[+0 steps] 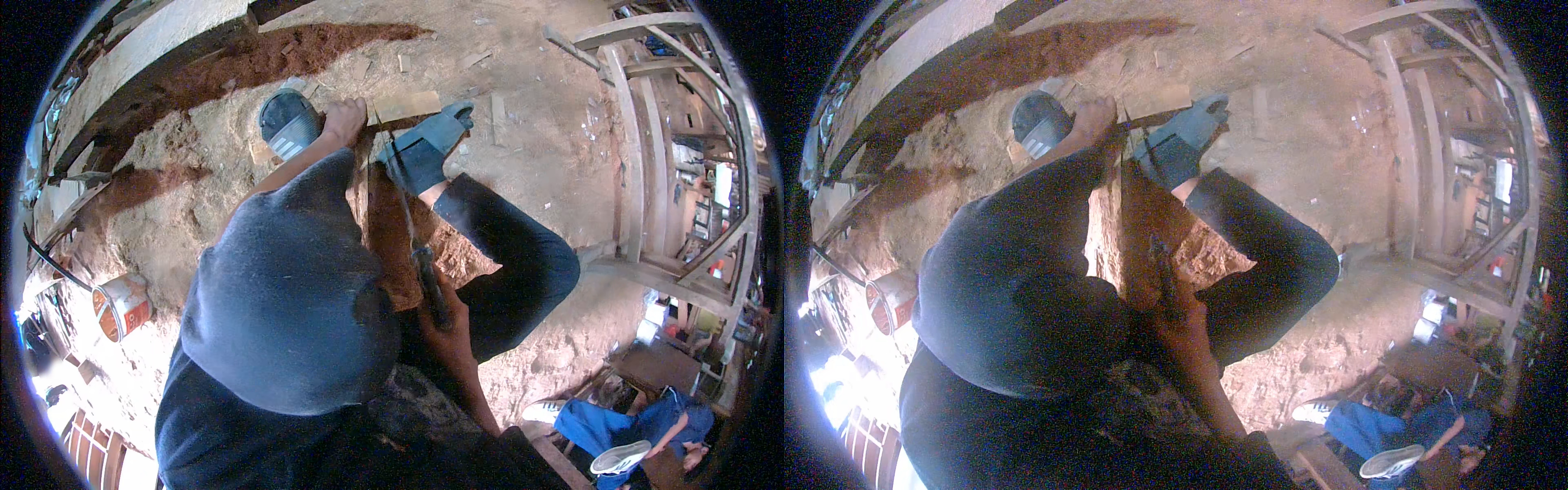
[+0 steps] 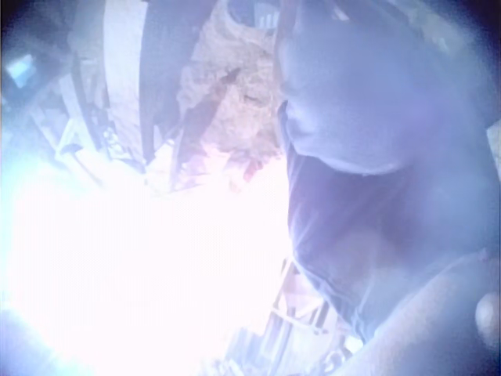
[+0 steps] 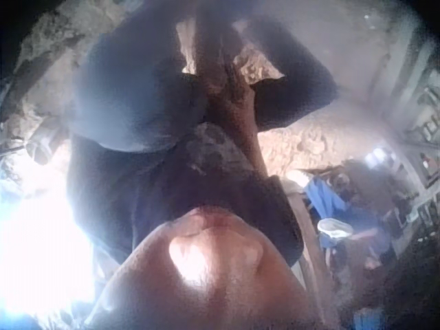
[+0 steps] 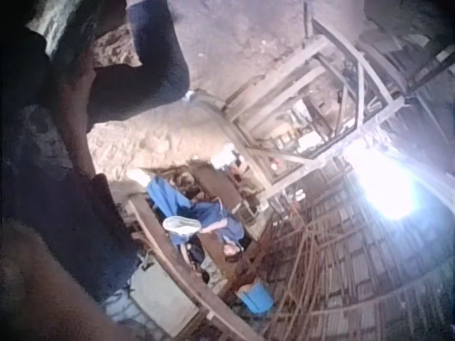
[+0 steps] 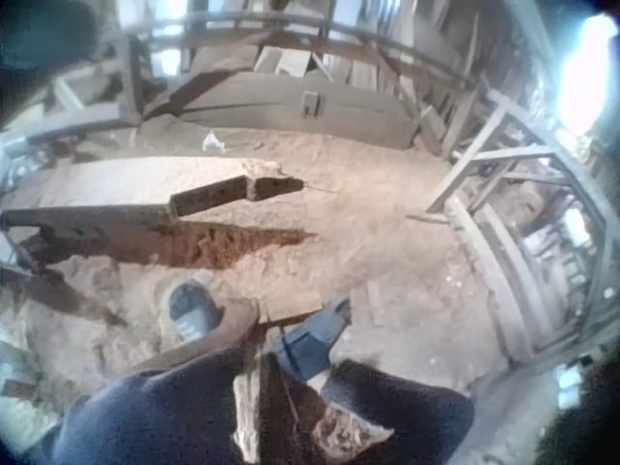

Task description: The person uses a hand saw to cut a small rectangular piece of wood held between their feet. After completing the cut, they lift the piece and inspect it.

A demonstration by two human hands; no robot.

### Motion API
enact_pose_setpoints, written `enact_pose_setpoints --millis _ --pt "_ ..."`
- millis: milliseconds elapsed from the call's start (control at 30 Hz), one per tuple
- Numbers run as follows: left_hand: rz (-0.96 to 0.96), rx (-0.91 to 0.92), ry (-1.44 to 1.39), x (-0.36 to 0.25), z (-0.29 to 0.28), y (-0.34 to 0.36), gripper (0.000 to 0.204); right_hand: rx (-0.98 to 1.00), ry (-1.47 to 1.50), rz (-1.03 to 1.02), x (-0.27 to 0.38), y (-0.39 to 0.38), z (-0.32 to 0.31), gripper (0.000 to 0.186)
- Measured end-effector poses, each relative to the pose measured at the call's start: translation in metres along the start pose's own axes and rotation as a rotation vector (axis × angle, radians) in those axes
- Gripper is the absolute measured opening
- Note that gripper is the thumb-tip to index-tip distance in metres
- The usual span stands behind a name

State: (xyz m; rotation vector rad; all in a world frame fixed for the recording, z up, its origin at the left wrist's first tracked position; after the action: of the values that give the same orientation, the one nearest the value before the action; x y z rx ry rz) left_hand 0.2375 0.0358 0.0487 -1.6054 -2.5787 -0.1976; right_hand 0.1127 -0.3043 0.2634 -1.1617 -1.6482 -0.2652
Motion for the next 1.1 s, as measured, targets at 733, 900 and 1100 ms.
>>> enact_pose_setpoints --millis 733,900,1100 --pt "0.09 0.337 -0.877 0.005 0.022 -0.005 0.099 0.026 -0.078 -0.017 -0.027 -0.022 0.02 0.065" --pt "0.128 0.279 -0.816 0.01 0.021 -0.006 0.11 0.074 -0.133 0.014 -0.022 -0.021 0.021 0.065" --pt "0.084 0.233 -0.754 0.011 0.011 -0.012 0.113 0.047 -0.124 -0.002 -0.013 -0.02 0.017 0.064"
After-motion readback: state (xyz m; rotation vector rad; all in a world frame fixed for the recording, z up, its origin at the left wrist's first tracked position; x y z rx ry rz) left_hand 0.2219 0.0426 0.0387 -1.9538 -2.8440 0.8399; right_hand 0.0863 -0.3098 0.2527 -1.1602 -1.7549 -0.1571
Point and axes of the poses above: each hand's wrist, its own y-axis towards the middle knuckle, its own z-axis out of the palm, x = y × z, the point moved 10 cm from there along y, towards the middle knuckle, and after that the axes turned 7 degrees about -x, right-handed, at the moved point
